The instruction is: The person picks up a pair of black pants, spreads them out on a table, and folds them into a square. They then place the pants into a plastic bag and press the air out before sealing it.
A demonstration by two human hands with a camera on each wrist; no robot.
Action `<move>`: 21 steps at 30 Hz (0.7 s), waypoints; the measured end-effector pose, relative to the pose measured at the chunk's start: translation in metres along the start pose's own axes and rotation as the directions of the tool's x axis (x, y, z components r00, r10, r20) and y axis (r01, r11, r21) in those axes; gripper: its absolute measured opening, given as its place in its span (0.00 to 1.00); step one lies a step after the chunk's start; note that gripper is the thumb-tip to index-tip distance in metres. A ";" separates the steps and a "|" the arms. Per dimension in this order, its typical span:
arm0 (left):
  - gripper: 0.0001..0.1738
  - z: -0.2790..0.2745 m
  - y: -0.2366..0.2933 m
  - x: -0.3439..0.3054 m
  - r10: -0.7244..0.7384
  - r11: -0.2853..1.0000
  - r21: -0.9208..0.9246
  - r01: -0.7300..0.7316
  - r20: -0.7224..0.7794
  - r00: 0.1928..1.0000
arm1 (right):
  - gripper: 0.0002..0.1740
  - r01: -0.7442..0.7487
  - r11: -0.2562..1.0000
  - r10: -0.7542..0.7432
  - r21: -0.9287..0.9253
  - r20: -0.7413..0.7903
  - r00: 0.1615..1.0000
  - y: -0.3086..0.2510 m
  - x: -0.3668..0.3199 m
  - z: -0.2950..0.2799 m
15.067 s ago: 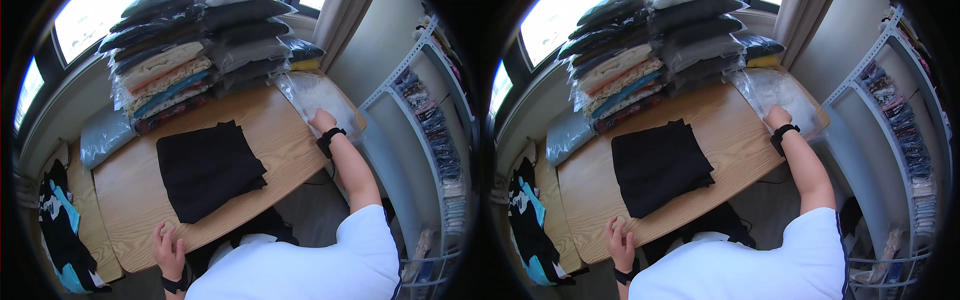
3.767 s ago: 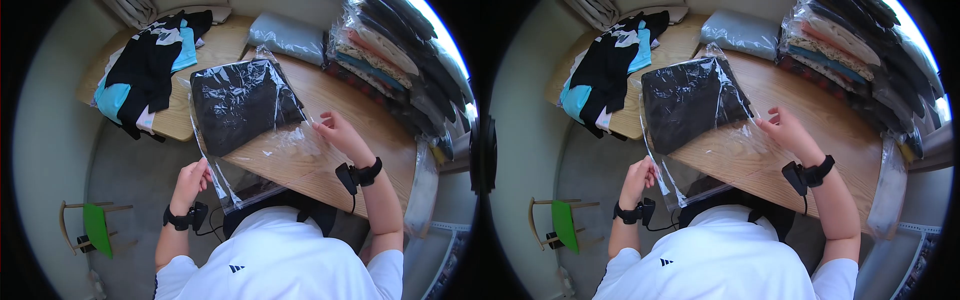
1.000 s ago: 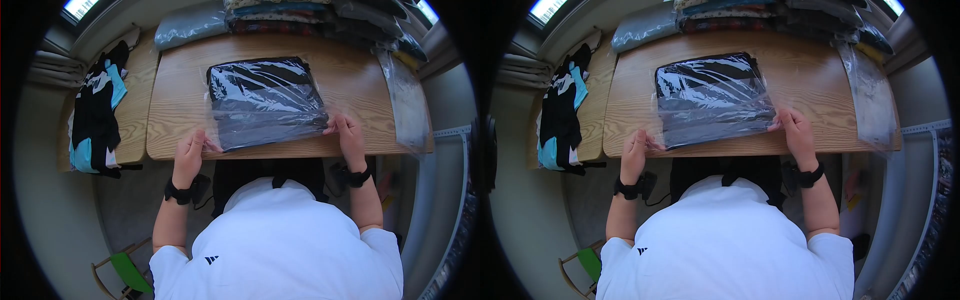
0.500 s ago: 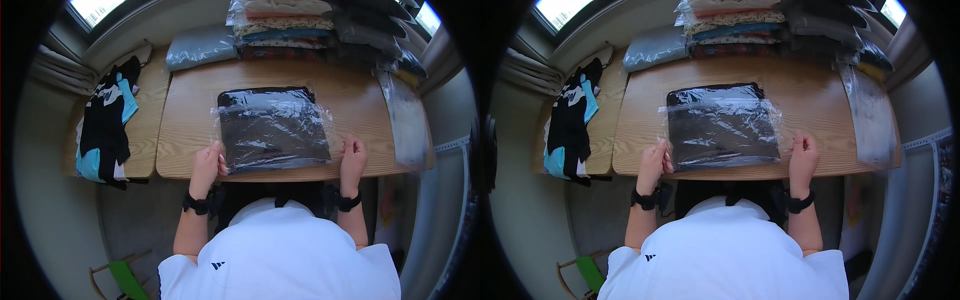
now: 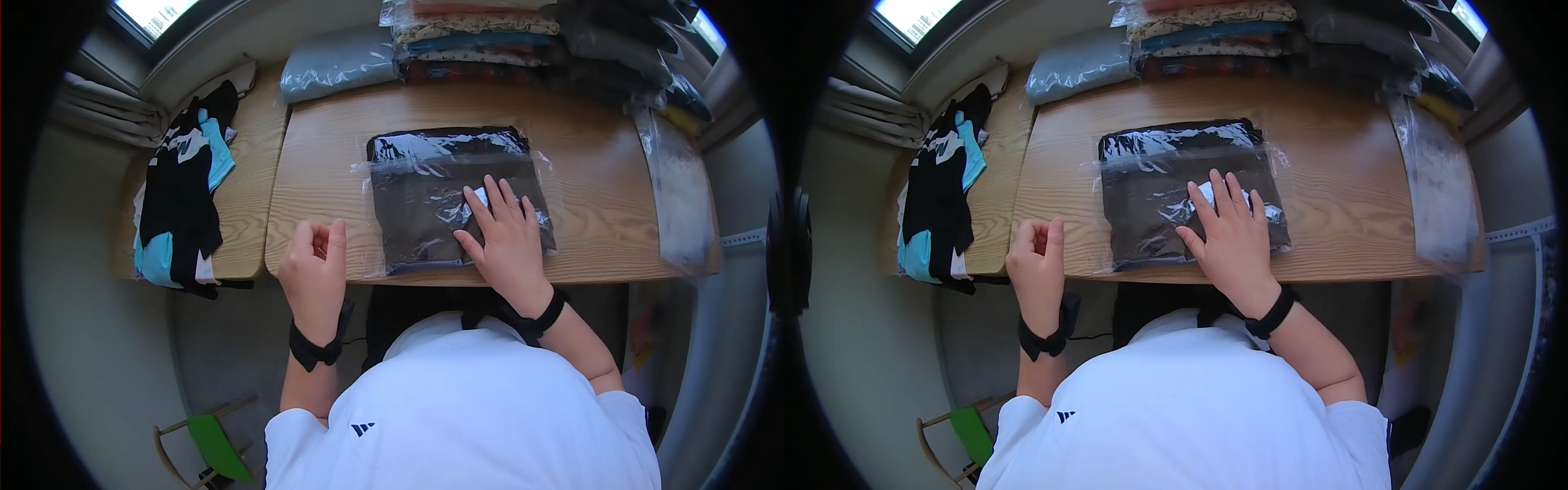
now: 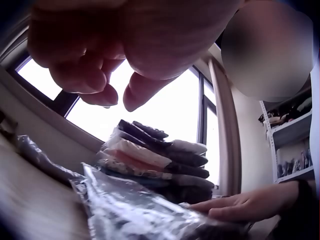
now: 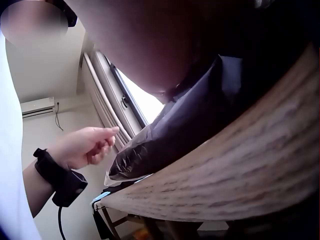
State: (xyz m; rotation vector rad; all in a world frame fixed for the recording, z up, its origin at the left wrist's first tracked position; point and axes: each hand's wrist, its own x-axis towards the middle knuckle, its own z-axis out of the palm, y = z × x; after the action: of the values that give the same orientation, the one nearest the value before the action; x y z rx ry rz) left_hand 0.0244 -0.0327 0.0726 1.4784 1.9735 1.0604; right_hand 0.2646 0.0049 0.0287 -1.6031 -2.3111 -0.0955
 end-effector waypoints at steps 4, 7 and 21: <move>0.19 0.016 0.049 -0.004 0.646 0.734 0.003 -0.679 0.304 0.700 | 0.33 -0.028 1.000 0.028 0.011 0.025 0.999 0.005 -0.001 -0.001; 0.36 0.048 0.040 0.029 0.634 0.482 0.235 -0.844 0.571 0.521 | 0.37 -0.067 0.998 0.067 0.004 0.042 0.997 0.013 0.007 -0.002; 0.48 0.085 -0.006 0.077 0.511 0.431 0.194 -0.882 0.753 0.415 | 0.36 -0.047 0.999 0.045 -0.003 0.344 0.938 0.030 0.023 -0.002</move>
State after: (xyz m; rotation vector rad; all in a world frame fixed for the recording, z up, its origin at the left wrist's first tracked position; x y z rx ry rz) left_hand 0.0586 0.0651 0.0240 2.7850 1.1124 0.0678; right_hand 0.2857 0.0364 0.0339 -1.7904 -2.5207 0.2205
